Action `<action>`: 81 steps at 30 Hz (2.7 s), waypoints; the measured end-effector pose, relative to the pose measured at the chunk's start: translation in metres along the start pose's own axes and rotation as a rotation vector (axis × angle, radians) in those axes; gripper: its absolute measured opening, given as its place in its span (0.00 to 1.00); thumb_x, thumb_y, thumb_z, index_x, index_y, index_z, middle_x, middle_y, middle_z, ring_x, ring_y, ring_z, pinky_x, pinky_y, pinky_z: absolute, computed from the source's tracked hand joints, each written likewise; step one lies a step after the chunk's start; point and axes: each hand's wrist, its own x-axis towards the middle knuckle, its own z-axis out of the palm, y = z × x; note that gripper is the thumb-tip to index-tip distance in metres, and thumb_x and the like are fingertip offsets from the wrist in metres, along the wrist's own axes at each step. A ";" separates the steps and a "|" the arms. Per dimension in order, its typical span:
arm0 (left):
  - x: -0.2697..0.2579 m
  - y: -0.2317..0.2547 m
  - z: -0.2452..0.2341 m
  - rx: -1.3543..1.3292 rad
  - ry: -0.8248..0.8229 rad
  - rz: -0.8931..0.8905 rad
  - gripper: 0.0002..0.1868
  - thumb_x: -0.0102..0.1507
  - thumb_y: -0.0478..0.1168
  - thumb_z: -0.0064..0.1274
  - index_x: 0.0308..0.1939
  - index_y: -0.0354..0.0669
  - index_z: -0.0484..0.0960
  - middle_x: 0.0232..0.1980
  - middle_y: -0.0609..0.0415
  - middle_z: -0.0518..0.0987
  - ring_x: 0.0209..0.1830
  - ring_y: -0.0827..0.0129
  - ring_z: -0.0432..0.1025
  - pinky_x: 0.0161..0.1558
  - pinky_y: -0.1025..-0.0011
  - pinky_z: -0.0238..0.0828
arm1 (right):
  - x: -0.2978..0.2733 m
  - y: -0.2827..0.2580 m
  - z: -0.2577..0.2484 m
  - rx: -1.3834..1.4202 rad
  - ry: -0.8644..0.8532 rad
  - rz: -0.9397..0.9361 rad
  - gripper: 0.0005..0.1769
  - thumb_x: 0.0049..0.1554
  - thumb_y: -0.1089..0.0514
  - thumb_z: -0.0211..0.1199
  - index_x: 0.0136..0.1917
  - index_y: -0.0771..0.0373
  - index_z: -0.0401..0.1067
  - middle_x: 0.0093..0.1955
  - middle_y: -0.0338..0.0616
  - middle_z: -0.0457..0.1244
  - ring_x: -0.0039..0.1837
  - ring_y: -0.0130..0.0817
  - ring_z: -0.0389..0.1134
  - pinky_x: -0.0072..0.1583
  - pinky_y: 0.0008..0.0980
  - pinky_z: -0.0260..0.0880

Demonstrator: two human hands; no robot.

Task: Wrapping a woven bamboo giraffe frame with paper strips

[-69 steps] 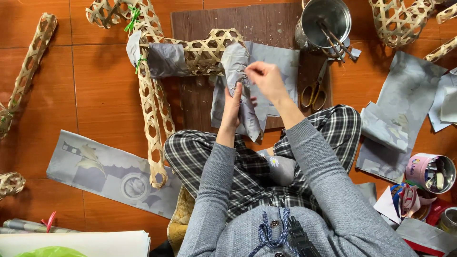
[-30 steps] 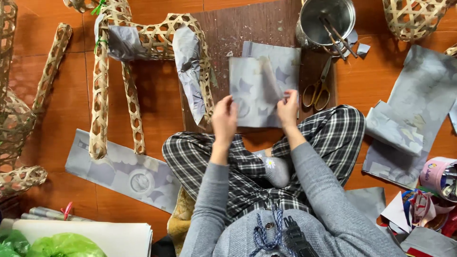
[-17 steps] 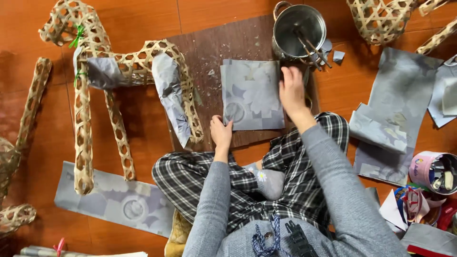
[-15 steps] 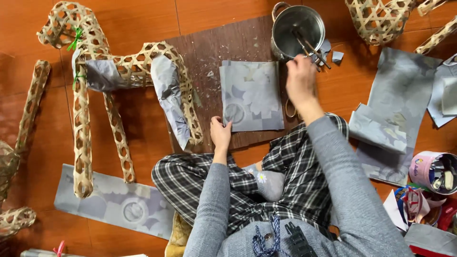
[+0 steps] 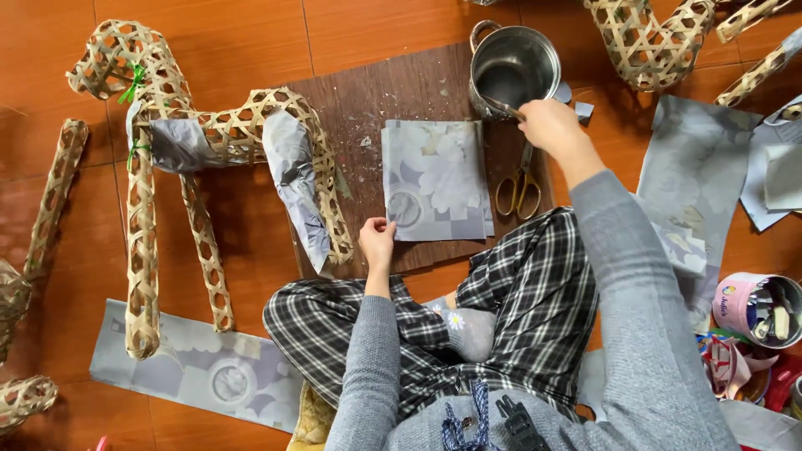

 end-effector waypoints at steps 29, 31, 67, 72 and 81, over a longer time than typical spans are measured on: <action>0.023 -0.051 0.072 -0.374 -0.121 -0.043 0.10 0.56 0.43 0.55 0.38 0.48 0.86 0.31 0.54 0.83 0.37 0.63 0.78 0.35 0.64 0.75 | -0.091 -0.207 0.093 -0.064 0.287 -0.122 0.38 0.57 0.64 0.51 0.78 0.47 0.48 0.33 0.47 0.65 0.36 0.42 0.72 0.37 0.46 0.74; 0.018 -0.041 0.067 -0.453 -0.129 -0.082 0.10 0.56 0.42 0.54 0.39 0.48 0.86 0.34 0.53 0.83 0.35 0.65 0.77 0.28 0.65 0.76 | -0.106 -0.206 0.060 0.094 0.127 -0.056 0.41 0.57 0.66 0.50 0.80 0.47 0.43 0.37 0.56 0.68 0.41 0.51 0.73 0.40 0.52 0.74; 0.018 -0.051 0.076 -0.685 -0.125 -0.245 0.11 0.59 0.39 0.53 0.42 0.40 0.83 0.31 0.55 0.77 0.25 0.75 0.67 0.19 0.76 0.68 | -0.130 -0.158 0.000 0.181 -0.040 0.151 0.36 0.59 0.70 0.44 0.78 0.69 0.40 0.44 0.70 0.66 0.49 0.64 0.71 0.48 0.60 0.71; 0.021 -0.053 0.079 -0.682 -0.113 -0.240 0.07 0.58 0.36 0.52 0.36 0.42 0.84 0.27 0.57 0.75 0.23 0.76 0.67 0.19 0.77 0.66 | -0.217 -0.178 0.046 0.005 -0.157 -0.063 0.35 0.59 0.63 0.44 0.78 0.47 0.47 0.41 0.53 0.67 0.44 0.52 0.73 0.46 0.51 0.74; 0.019 -0.048 0.080 -0.631 -0.093 -0.198 0.06 0.58 0.37 0.51 0.32 0.43 0.83 0.24 0.58 0.73 0.19 0.77 0.64 0.16 0.79 0.61 | -0.137 -0.218 0.103 -0.031 0.173 -0.044 0.37 0.58 0.64 0.47 0.79 0.50 0.45 0.36 0.51 0.64 0.39 0.48 0.73 0.41 0.46 0.75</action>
